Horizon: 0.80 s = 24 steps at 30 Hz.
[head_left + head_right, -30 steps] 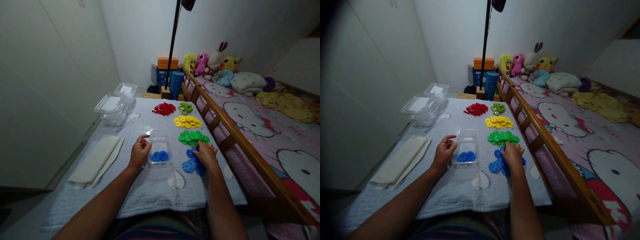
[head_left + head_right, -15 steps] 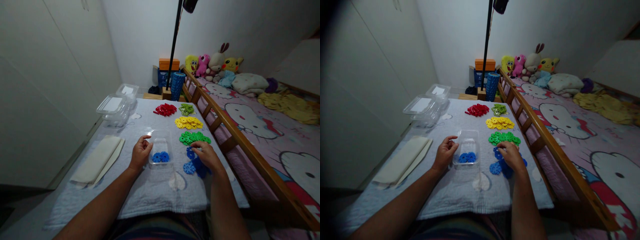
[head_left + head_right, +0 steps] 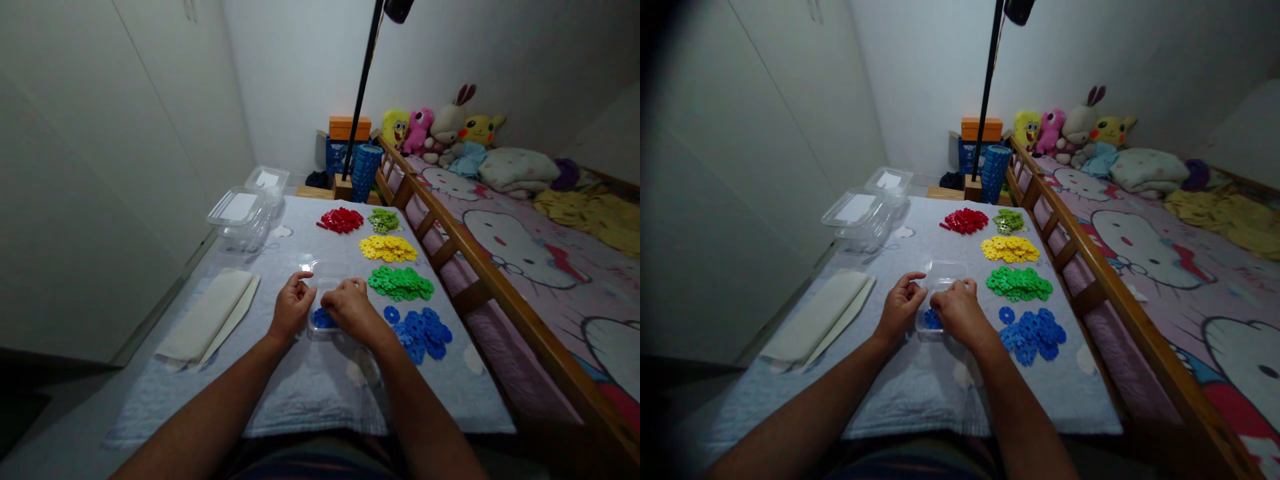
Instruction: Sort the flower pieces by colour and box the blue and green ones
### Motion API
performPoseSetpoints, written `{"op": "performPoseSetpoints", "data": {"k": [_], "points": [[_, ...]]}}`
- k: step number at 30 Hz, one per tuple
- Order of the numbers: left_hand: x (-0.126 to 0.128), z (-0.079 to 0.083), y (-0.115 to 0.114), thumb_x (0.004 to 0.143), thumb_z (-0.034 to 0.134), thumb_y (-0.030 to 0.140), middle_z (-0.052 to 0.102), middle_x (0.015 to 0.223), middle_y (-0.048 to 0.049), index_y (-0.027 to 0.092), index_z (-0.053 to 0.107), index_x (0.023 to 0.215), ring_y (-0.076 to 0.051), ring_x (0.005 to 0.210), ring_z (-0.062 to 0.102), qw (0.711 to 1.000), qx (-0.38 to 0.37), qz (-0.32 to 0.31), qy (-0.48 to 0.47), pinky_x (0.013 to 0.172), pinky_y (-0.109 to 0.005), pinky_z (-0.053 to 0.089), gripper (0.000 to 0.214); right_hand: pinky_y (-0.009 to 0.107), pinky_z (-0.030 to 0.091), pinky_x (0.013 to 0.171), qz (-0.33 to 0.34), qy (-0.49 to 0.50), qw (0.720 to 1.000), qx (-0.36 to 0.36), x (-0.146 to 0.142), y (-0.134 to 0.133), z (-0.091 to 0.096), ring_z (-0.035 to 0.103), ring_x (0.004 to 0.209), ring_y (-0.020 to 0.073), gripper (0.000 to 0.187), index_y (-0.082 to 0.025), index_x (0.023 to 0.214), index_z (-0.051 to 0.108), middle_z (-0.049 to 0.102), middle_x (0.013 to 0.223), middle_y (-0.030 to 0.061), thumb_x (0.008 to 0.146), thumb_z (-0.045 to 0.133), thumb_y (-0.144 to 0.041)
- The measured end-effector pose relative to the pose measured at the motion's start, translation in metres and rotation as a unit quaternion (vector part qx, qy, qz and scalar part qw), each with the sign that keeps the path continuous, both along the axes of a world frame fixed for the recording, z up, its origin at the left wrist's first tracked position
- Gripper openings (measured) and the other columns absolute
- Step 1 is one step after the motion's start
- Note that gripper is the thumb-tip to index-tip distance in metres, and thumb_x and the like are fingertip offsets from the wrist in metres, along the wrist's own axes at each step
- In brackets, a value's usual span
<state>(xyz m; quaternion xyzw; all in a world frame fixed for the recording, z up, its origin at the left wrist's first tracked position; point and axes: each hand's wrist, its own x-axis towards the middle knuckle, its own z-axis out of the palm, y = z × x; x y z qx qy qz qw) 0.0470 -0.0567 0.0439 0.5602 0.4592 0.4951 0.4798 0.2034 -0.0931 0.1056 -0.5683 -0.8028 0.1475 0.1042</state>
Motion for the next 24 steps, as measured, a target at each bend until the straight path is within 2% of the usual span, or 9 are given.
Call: {"op": "performPoseSetpoints", "data": {"k": [2, 4, 8, 12, 16, 24], "points": [[0.0, 0.001, 0.0, 0.081, 0.064, 0.033, 0.044, 0.06, 0.0094, 0.019, 0.06, 0.11, -0.01, 0.053, 0.043, 1.0, 0.002, -0.004, 0.001, 0.055, -0.021, 0.034, 0.033, 0.045, 0.024, 0.1, -0.004, -0.002, 1.0, 0.008, 0.002, 0.001, -0.004, 0.055, 0.097, 0.0225, 0.016, -0.025, 0.094, 0.076, 0.073, 0.091, 0.0058, 0.091, 0.062, -0.017], [0.0, 0.0, 0.0, 0.081, 0.064, 0.033, 0.044, 0.06, 0.0092, 0.018, 0.06, 0.111, -0.01, 0.053, 0.042, 1.0, 0.004, -0.005, 0.0, 0.055, -0.021, 0.034, 0.033, 0.044, 0.025, 0.101, -0.04, 0.018, 0.999, 0.026, 0.014, 0.001, -0.004, 0.056, 0.101, 0.023, 0.019, -0.026, 0.097, 0.075, 0.074, 0.098, 0.0056, 0.09, 0.061, -0.016], [0.0, -0.002, 0.001, 0.081, 0.064, 0.033, 0.043, 0.061, 0.0091, 0.019, 0.061, 0.11, -0.01, 0.054, 0.042, 1.0, 0.001, -0.002, 0.001, 0.055, -0.021, 0.033, 0.033, 0.038, 0.032, 0.093, -0.169, 0.036, 0.983, 0.063, 0.061, -0.005, -0.002, 0.057, 0.1, 0.024, 0.02, -0.023, 0.097, 0.074, 0.075, 0.102, 0.0064, 0.091, 0.057, -0.017], [-0.001, -0.005, 0.001, 0.082, 0.064, 0.033, 0.044, 0.062, 0.0089, 0.019, 0.061, 0.11, -0.01, 0.055, 0.042, 1.0, 0.006, 0.0, 0.003, 0.056, -0.021, 0.034, 0.032, 0.038, 0.033, 0.087, -0.266, -0.02, 0.962, 0.058, 0.106, -0.022, -0.005, 0.057, 0.099, 0.0263, 0.016, -0.022, 0.092, 0.073, 0.074, 0.098, 0.0065, 0.088, 0.058, -0.019], [-0.001, -0.004, 0.001, 0.081, 0.065, 0.034, 0.044, 0.061, 0.0087, 0.019, 0.061, 0.111, -0.01, 0.055, 0.042, 1.0, 0.003, -0.001, 0.004, 0.056, -0.021, 0.034, 0.034, 0.039, 0.032, 0.085, -0.278, -0.088, 0.956, 0.019, 0.119, -0.037, -0.018, 0.055, 0.101, 0.029, 0.013, -0.022, 0.094, 0.072, 0.073, 0.102, 0.008, 0.086, 0.062, -0.021], [-0.001, -0.002, 0.0, 0.08, 0.066, 0.034, 0.044, 0.062, 0.0087, 0.019, 0.061, 0.111, -0.01, 0.055, 0.041, 1.0, -0.004, 0.0, -0.005, 0.056, -0.021, 0.032, 0.034, 0.039, 0.033, 0.083, -0.269, -0.176, 0.946, -0.03, 0.107, -0.039, -0.028, 0.055, 0.103, 0.0316, 0.019, -0.021, 0.103, 0.071, 0.071, 0.107, 0.0112, 0.084, 0.067, -0.023]]}}
